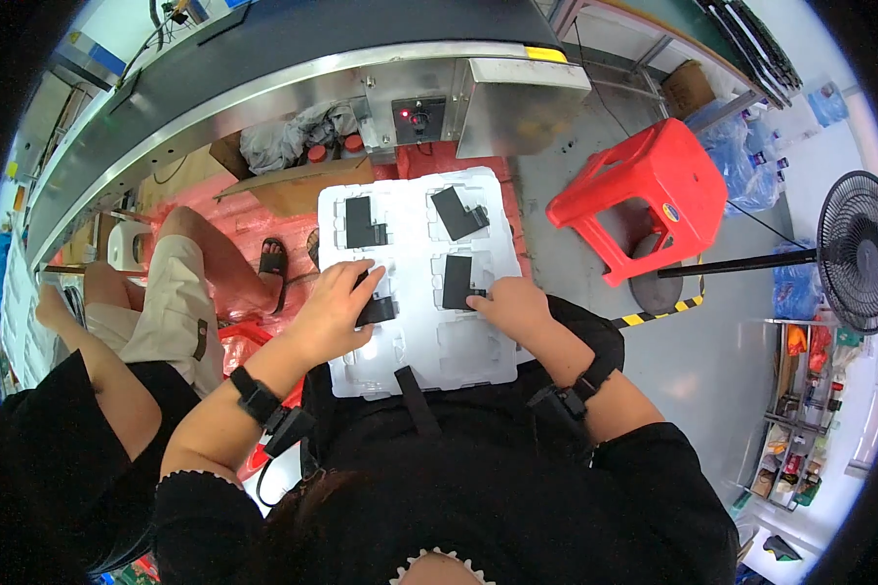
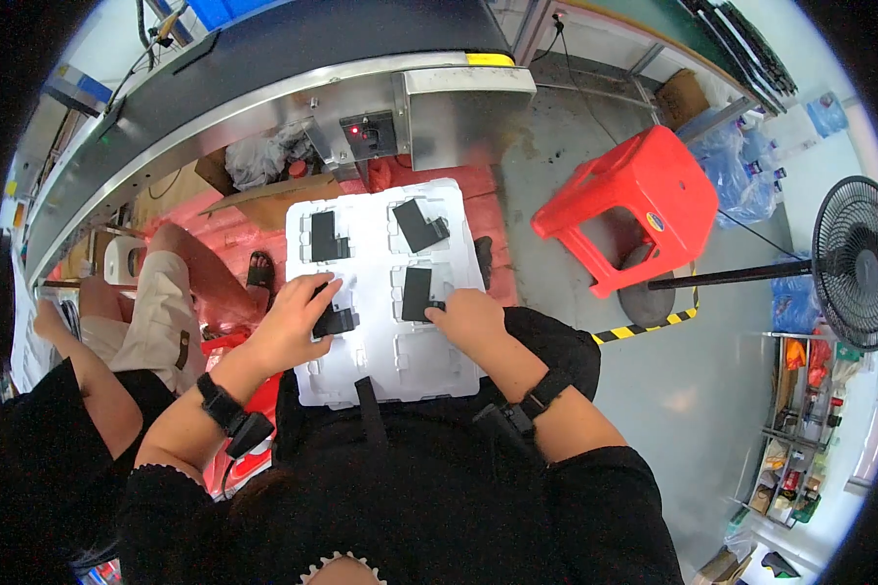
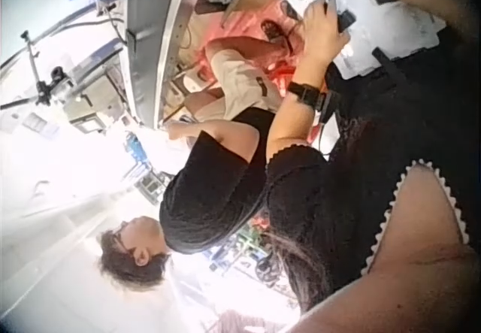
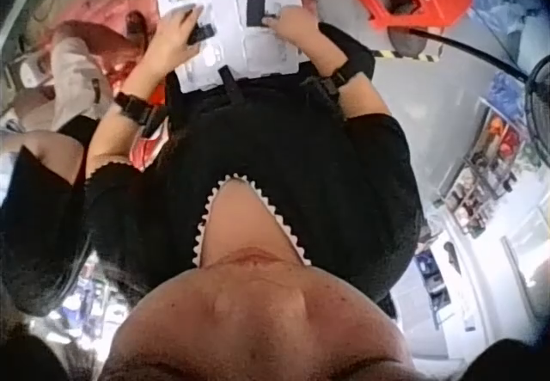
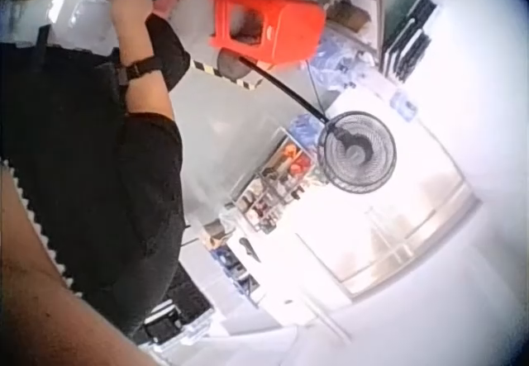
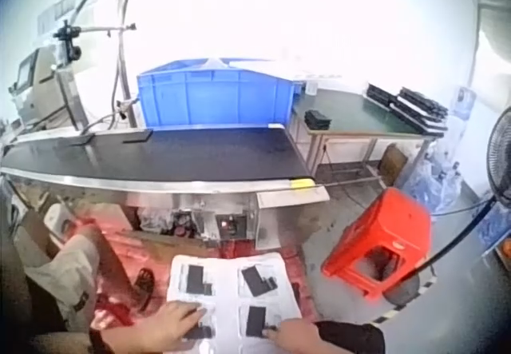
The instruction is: Placing small black components from a conveyor belt into a molded white tray.
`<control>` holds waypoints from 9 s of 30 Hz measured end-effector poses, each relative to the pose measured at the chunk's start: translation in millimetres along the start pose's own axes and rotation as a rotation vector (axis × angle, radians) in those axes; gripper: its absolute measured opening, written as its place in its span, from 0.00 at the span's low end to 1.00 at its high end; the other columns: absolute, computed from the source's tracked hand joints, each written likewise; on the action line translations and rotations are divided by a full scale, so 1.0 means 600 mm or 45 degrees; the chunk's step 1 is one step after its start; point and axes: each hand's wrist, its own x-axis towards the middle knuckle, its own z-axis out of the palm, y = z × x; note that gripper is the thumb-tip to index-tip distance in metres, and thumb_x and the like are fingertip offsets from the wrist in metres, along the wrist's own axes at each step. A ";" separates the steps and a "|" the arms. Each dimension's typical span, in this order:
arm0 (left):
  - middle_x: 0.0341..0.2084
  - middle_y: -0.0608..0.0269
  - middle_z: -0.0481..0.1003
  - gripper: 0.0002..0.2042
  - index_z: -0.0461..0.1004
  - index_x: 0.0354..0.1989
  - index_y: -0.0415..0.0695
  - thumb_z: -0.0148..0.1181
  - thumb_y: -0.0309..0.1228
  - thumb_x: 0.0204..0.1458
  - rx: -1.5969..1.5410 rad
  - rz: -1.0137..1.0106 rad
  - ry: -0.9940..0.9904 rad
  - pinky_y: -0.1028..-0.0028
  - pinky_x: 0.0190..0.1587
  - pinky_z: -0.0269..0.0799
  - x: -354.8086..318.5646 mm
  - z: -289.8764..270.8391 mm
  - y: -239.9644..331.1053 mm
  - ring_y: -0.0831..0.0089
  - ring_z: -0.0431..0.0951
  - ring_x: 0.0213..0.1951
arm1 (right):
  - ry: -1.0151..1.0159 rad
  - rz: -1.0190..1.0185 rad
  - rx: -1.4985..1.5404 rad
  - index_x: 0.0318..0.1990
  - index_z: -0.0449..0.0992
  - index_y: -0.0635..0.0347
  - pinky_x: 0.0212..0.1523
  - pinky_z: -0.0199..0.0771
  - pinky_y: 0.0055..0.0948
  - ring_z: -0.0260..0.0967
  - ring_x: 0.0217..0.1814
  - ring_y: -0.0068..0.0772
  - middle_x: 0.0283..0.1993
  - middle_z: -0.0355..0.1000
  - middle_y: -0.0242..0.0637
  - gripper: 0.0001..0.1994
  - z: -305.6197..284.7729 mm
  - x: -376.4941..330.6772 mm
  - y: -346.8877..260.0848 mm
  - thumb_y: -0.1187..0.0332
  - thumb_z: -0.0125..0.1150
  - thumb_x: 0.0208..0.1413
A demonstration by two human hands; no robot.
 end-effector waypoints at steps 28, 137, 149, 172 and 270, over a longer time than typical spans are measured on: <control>0.52 0.43 0.58 0.24 0.60 0.51 0.36 0.54 0.28 0.43 0.075 -0.303 0.549 0.57 0.55 0.51 0.027 0.071 -0.033 0.49 0.58 0.53 | 0.547 -0.708 -0.401 0.35 0.71 0.62 0.43 0.63 0.38 0.60 0.42 0.43 0.37 0.63 0.41 0.15 -0.065 0.139 -0.002 0.68 0.62 0.37; 0.60 0.53 0.49 0.28 0.54 0.58 0.42 0.50 0.39 0.49 0.268 0.238 -0.010 0.52 0.59 0.44 0.100 0.143 0.102 0.60 0.50 0.61 | 0.267 -0.551 2.185 0.48 0.62 0.75 0.47 0.71 0.34 0.69 0.43 0.39 0.45 0.68 0.48 0.20 -0.314 -0.095 0.048 0.74 0.54 0.46; 0.61 0.56 0.47 0.30 0.51 0.59 0.40 0.47 0.44 0.50 0.398 -0.022 0.146 0.49 0.59 0.41 0.162 0.144 0.051 0.62 0.45 0.63 | 0.938 -0.591 2.504 0.41 0.64 0.69 0.31 0.72 0.27 0.69 0.34 0.34 0.37 0.69 0.42 0.12 -0.322 -0.251 0.069 0.75 0.52 0.48; 0.34 0.53 0.72 0.18 0.64 0.43 0.32 0.55 0.32 0.49 -1.747 -0.955 0.561 0.66 0.38 0.71 0.012 0.002 -0.018 0.65 0.74 0.34 | -1.233 -0.377 0.064 0.46 0.67 0.68 0.46 0.66 0.27 0.67 0.46 0.32 0.43 0.70 0.42 0.27 -0.117 -0.239 0.040 0.51 0.59 0.47; 0.43 0.55 0.64 0.23 0.68 0.43 0.47 0.61 0.27 0.32 0.068 0.104 0.309 0.63 0.48 0.58 0.091 -0.096 0.007 0.56 0.64 0.46 | -0.091 -0.026 1.059 0.23 0.69 0.65 0.18 0.61 0.21 0.62 0.18 0.22 0.18 0.66 0.33 0.10 0.003 0.015 0.065 0.67 0.58 0.46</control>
